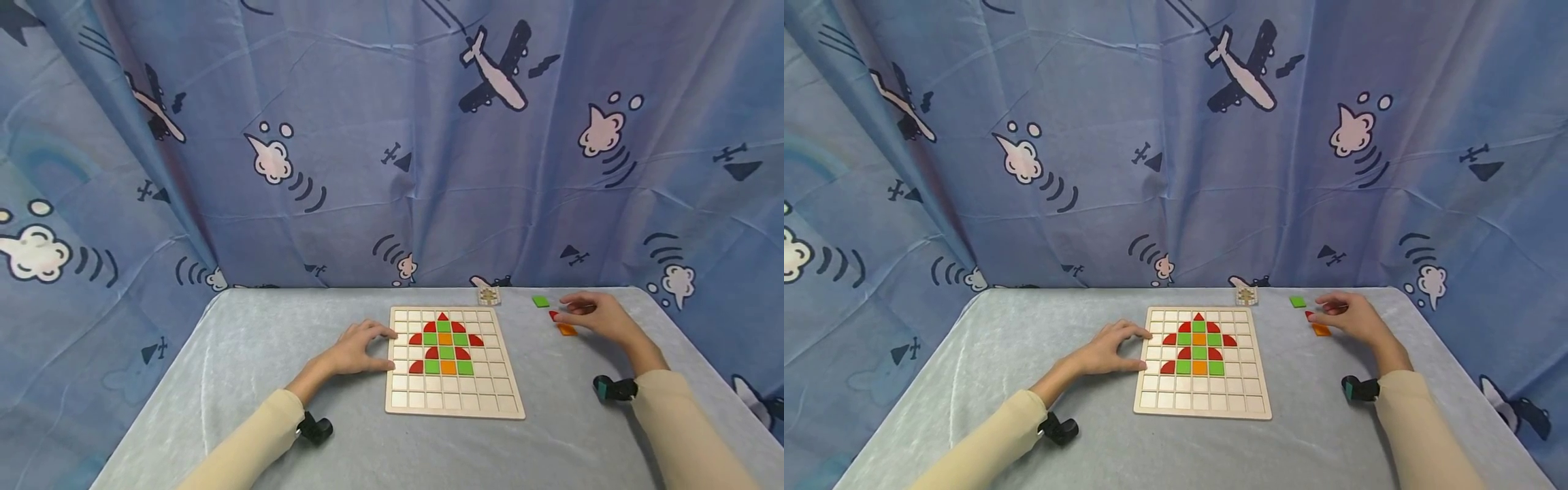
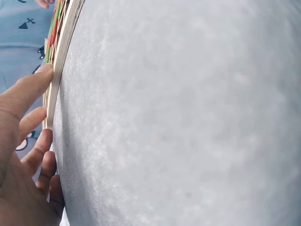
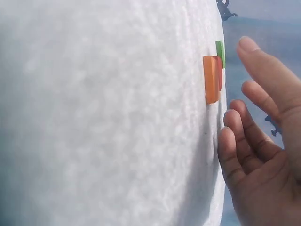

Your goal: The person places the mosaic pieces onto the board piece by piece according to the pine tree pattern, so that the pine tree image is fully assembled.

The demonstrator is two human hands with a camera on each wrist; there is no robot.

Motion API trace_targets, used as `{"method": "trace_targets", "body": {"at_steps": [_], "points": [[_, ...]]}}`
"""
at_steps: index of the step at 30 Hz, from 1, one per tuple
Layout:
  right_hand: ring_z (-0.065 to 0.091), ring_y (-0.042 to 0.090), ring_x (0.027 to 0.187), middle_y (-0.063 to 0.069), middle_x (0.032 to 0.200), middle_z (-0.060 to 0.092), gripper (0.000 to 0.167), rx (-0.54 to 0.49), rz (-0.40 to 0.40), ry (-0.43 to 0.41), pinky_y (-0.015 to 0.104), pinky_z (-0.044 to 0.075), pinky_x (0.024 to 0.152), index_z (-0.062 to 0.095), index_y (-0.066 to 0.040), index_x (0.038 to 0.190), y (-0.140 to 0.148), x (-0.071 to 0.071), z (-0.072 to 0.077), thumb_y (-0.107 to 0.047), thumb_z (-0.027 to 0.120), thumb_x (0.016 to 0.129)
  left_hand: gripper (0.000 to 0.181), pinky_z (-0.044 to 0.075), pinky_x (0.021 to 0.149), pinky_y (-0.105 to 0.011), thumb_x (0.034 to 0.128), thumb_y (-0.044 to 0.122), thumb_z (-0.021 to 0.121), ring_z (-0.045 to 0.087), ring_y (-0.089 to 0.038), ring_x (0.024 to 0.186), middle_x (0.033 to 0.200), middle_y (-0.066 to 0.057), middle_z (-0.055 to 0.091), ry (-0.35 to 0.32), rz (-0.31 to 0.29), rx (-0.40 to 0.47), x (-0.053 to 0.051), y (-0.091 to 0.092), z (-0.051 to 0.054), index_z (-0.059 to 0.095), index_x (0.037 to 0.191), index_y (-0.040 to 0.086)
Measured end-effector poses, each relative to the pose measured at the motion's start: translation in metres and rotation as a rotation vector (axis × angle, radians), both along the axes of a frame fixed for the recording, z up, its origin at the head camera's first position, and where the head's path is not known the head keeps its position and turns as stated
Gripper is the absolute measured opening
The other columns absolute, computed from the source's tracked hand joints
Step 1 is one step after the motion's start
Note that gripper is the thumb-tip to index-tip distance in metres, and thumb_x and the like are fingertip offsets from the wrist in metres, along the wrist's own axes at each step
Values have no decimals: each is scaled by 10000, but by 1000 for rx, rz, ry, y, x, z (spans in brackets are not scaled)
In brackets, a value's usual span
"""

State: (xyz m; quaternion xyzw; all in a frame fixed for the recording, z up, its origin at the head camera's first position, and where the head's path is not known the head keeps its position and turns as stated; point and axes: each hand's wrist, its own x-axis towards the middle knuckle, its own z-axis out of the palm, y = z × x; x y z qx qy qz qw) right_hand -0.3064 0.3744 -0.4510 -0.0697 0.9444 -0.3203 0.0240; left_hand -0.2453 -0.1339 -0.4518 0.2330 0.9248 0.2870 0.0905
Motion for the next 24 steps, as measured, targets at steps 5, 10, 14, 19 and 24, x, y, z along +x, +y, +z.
{"method": "trace_targets", "body": {"at_steps": [5, 10, 14, 19, 24], "points": [[599, 119, 908, 229, 1157, 670, 595, 5, 17, 14, 249, 493, 739, 653, 4, 1233, -1, -4, -3, -431, 767, 843, 572, 358, 1059, -525, 812, 467, 781, 452, -261, 1263, 1374, 7, 537, 4, 3, 1, 1, 0, 0, 597, 1321, 279], [535, 49, 819, 170, 1094, 680, 544, 15, 16, 11, 207, 464, 698, 687, -15, 1188, -2, -7, -5, -423, 773, 838, 573, 360, 1053, -526, 810, 463, 783, 455, -262, 1257, 1374, 6, 538, 4, 4, 3, 1, 1, 1, 598, 1320, 278], [534, 83, 792, 122, 1013, 689, 482, 22, 15, 0, 222, 459, 668, 711, -22, 1144, -4, -10, -7, -395, 772, 845, 573, 359, 1055, -530, 810, 457, 784, 457, -269, 1262, 1375, 1, 540, 3, 4, 4, 2, 1, 2, 599, 1321, 276], [546, 79, 759, 86, 940, 696, 408, 17, 16, -3, 228, 467, 645, 720, -11, 1099, -7, -10, -6, -335, 770, 856, 570, 359, 1058, -526, 814, 455, 782, 458, -271, 1264, 1378, 0, 539, 5, 3, 1, 2, 1, 3, 597, 1324, 279], [556, 97, 776, 97, 942, 688, 374, 8, 8, 0, 227, 473, 650, 708, -10, 1079, -9, -9, -5, -298, 777, 851, 573, 361, 1058, -517, 814, 459, 780, 455, -264, 1257, 1376, 5, 537, -1, 2, 2, 2, 1, 2, 595, 1325, 276]]}}
